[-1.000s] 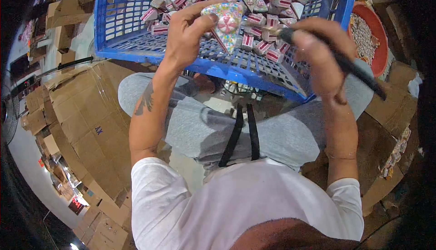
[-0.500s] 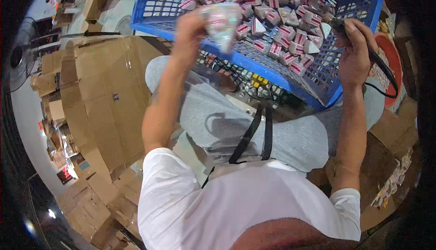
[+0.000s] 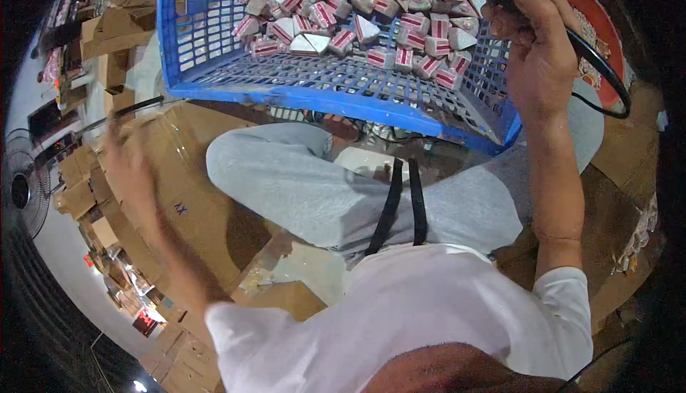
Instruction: The person repeatedly takes packaged triangular items from a blue basket, seals their plastic wrapping using a handheld heating tool, and tosses the finished items into a cardboard box.
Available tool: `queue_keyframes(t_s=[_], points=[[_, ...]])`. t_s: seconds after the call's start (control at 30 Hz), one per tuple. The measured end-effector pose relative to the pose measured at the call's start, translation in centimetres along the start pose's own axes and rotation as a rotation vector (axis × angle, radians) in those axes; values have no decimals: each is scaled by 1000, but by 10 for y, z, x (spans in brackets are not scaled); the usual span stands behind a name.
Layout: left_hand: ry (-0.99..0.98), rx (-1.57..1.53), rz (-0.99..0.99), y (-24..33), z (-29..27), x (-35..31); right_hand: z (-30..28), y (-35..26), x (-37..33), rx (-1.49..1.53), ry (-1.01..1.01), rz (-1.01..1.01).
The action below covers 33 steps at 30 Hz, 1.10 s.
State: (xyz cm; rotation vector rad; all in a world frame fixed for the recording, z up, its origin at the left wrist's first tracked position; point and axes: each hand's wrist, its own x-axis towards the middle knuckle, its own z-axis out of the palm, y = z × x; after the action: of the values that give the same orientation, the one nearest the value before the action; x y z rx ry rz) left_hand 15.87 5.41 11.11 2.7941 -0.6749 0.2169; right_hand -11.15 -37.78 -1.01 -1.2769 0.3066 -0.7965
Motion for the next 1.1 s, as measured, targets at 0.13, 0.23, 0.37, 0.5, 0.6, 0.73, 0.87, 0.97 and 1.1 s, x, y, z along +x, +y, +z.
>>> queue_keyframes(t_s=[0.13, 0.23, 0.37, 0.5, 0.6, 0.73, 0.87, 0.97, 1.1], points=[[-510, -69, 667, 83, 241, 76, 26, -2, -4, -89, 187, 69], [-528, 239, 1038, 119, 407, 68, 20, -2, -3, -217, 239, 129], [-602, 408, 801, 114, 532, 38, 5, 4, -9, -62, 254, 143], [-666, 210, 756, 130, 534, 27, 2, -7, -11, -48, 339, 135], [-678, -35, 301, 129, 490, 39, 3, -2, -2, 1, 326, 159], [-877, -606, 40, 156, 383, 75, 13, -2, 1, 47, 327, 220], [-999, -1418, -90, 154, 261, 68, 41, -7, -6, -178, 228, 95], [-952, -1635, -15, 169, 191, 29, 52, -20, -23, -292, 86, 40], [-838, -1745, -247, 178, 178, -17, 50, -25, -36, -386, -102, -140]])
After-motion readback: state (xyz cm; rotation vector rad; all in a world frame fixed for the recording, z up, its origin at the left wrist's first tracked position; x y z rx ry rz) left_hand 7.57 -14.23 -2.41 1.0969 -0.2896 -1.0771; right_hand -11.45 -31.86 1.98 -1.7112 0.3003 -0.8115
